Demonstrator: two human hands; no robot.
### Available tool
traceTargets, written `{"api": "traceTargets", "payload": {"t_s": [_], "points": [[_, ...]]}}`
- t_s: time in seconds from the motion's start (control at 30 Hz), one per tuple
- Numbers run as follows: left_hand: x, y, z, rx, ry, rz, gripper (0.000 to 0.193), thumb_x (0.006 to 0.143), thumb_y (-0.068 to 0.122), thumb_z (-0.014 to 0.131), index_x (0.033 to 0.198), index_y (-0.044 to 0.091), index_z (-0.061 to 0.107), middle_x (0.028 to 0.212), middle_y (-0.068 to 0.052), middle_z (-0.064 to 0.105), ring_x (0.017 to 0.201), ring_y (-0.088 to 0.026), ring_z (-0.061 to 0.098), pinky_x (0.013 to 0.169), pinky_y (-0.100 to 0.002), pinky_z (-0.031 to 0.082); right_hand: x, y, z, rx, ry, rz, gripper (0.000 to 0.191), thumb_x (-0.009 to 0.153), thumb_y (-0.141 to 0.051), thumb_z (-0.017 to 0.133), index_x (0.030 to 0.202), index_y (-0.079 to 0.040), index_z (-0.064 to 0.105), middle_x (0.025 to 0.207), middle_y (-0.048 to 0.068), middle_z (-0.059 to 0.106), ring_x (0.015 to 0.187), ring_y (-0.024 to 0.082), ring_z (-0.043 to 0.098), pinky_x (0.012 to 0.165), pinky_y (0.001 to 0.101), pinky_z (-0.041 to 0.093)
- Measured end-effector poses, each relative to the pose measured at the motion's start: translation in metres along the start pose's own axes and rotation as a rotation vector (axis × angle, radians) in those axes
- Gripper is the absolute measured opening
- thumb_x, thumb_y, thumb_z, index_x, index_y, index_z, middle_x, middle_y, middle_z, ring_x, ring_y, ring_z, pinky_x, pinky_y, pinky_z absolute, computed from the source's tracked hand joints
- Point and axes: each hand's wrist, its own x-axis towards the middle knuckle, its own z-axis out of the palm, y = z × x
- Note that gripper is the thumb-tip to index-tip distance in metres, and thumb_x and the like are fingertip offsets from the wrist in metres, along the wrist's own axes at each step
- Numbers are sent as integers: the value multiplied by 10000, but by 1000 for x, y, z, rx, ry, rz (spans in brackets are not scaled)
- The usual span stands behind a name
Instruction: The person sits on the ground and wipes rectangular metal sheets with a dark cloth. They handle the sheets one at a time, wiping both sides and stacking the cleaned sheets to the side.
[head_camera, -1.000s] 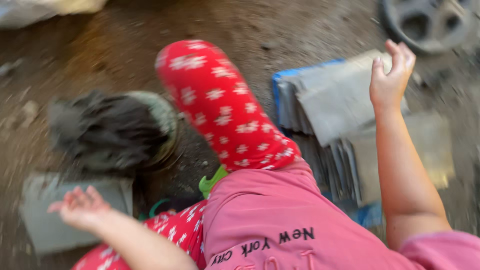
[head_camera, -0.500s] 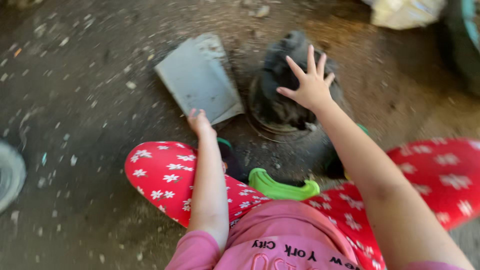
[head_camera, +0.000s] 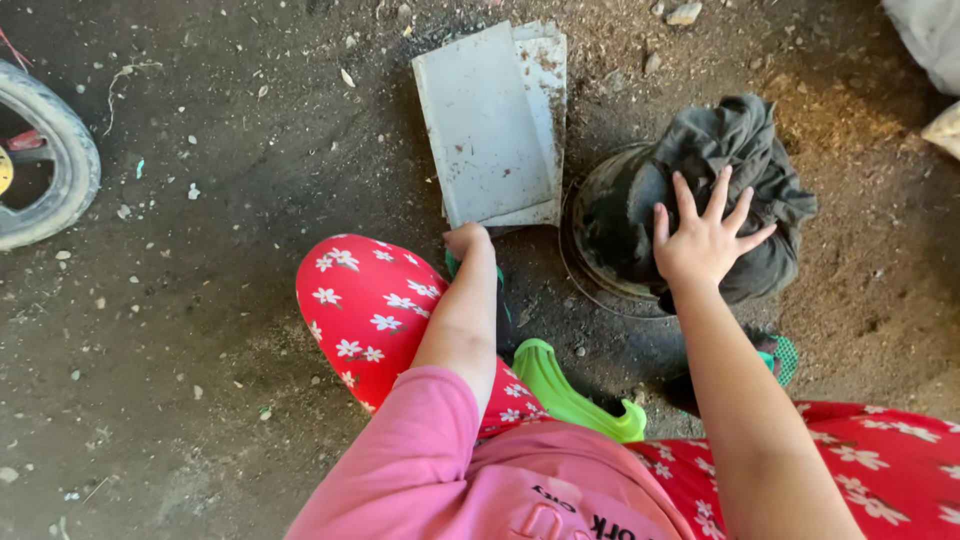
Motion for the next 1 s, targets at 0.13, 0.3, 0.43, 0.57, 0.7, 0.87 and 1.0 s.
{"api": "traceTargets", "payload": {"t_s": [0.13, 0.3, 0.43, 0.57, 0.7, 0.87, 1.0], "points": [[9, 1, 6, -304, -8, -34, 485, 905, 105, 685, 1317, -88, 517, 1317, -262, 637, 1163, -350, 651, 1004, -429, 516, 0, -2, -2, -11, 8, 3, 481, 1031, -531, 568, 1483, -370, 603, 1711, 151, 306, 1512, 514, 264, 1083, 849, 58], [22, 5, 5, -542, -1, -268, 390, 935, 167, 677, 1175, -140, 670, 1211, -227, 735, 1077, -305, 712, 976, -431, 567, -1, 1, 0, -21, 24, 0, 477, 1041, -536, 565, 1491, -380, 600, 1719, 142, 309, 1520, 505, 270, 1094, 846, 59], [29, 14, -1, -741, -121, -335, 348, 905, 156, 731, 1151, -84, 679, 1199, -164, 718, 1069, -286, 687, 964, -420, 554, -2, 1, -1, -32, 44, -4, 480, 1037, -536, 574, 1488, -375, 611, 1710, 146, 320, 1509, 503, 281, 1085, 847, 78], [20, 26, 0, -784, -177, -296, 273, 951, 194, 654, 1200, 85, 628, 1216, -79, 666, 1034, -254, 601, 972, -476, 479, 2, 0, 0, 32, 110, 40, 654, 967, -548, 594, 1555, -269, 532, 1669, 225, 305, 1383, 480, 384, 1022, 821, 195], [3, 52, -1, -927, -301, -114, 217, 1005, 218, 594, 1168, 78, 569, 1156, -113, 678, 981, -274, 663, 927, -550, 546, 14, 13, 0, -119, 90, 17, 505, 991, -526, 614, 1433, -283, 579, 1639, 207, 378, 1273, 450, 466, 961, 748, 328], [-9, 99, -29, -846, -437, 67, 235, 989, 143, 628, 1160, -3, 559, 1121, -148, 669, 984, -281, 673, 855, -521, 570, 39, 60, -24, -166, -83, -145, 388, 1023, -320, 599, 1402, -248, 635, 1382, 229, 540, 1146, 499, 551, 849, 647, 495], [-32, 114, -64, -913, -758, 159, 207, 969, 92, 631, 1139, -11, 573, 1050, -149, 693, 937, -279, 705, 836, -487, 587, 63, 111, -86, -164, -107, 46, 283, 993, -292, 613, 1221, -141, 687, 1194, 291, 592, 1057, 487, 635, 844, 567, 555]]}}
